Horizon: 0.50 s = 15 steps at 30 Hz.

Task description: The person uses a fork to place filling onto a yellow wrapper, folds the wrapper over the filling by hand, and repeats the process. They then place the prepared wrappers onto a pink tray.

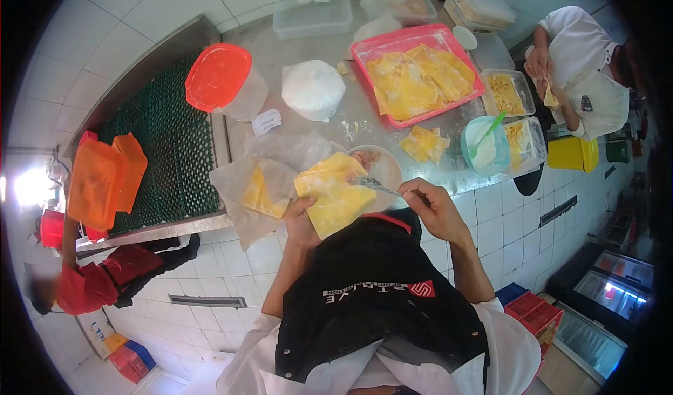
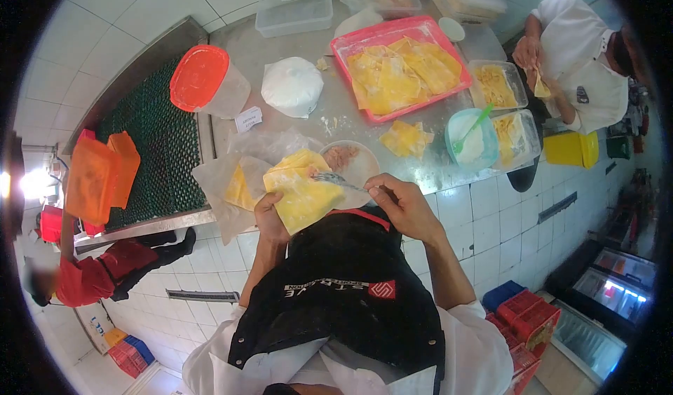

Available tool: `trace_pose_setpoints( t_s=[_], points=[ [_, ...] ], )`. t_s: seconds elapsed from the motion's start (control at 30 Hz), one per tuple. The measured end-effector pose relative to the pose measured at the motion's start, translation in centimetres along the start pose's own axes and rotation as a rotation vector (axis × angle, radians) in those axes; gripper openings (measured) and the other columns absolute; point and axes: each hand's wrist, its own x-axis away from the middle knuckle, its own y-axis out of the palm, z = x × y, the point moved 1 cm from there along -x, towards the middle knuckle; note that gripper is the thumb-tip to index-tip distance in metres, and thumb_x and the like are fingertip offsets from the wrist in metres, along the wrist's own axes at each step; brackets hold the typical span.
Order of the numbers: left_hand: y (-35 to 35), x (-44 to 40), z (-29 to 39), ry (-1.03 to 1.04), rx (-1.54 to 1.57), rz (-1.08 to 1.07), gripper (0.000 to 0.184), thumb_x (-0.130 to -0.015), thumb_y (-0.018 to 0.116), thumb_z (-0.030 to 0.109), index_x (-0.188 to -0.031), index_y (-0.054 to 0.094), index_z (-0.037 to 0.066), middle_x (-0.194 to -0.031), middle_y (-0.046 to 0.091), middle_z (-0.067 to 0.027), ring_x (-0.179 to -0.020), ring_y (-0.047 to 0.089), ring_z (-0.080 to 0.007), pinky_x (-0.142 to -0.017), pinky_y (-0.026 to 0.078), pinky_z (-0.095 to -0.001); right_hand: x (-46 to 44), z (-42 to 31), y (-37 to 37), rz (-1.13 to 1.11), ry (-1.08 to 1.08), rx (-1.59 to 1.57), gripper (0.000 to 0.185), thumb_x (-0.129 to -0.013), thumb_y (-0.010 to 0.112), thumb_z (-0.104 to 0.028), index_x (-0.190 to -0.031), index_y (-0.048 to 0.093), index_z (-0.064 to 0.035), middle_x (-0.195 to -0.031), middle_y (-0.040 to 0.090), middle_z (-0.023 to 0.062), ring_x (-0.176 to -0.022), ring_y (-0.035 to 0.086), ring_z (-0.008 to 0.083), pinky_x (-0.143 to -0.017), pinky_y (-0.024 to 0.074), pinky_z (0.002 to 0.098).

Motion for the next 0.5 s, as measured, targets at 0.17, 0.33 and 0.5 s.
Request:
trace_pose_setpoints(
  t_s=[0.17,0.33,0.5],
  points=[
    [0.6,-0.4,-1.1,0.046,-0.097,0.04,0.069,-0.09,0.061,0.028,-0.148,0.037,0.001,-0.14,0.053,-0.0209,-0.127,0.057,-0.0375,-0.107,0.049,-0.0513,0.1,-0.6,0.5,-0.025,0.018,0.056,0.015,-0.1,0.063,-0.011,-0.114,0.064,-0.0046,-0.069,0.058,0.0061,-0.063,0.054,0.0125,-0.062,0.045,0.0296],
    [3.2,-0.4,-1.3,0.154,-0.241,0.124,0.065,-0.087,0.074,0.013,-0.143,0.044,0.004,-0.132,0.059,-0.0136,-0.119,0.062,-0.0288,-0.099,0.055,-0.0431,0.3,-1.1,1.4,0.058,0.026,0.173,0.018,-0.098,0.065,-0.01,-0.115,0.064,-0.0054,-0.077,0.067,0.0128,-0.07,0.067,0.0234,-0.065,0.0514,0.0343],
    [3.2,-1.5,-1.6,0.195,-0.382,0.183,0.065,-0.083,0.077,0.0,-0.14,0.047,0.004,-0.129,0.06,-0.0115,-0.118,0.063,-0.0256,-0.098,0.056,-0.0405,0.8,-1.3,2.1,0.159,-0.077,0.308,0.017,-0.097,0.065,-0.011,-0.113,0.065,-0.0048,-0.089,0.072,0.0184,-0.08,0.073,0.0303,-0.068,0.0549,0.0372]
  ],
)
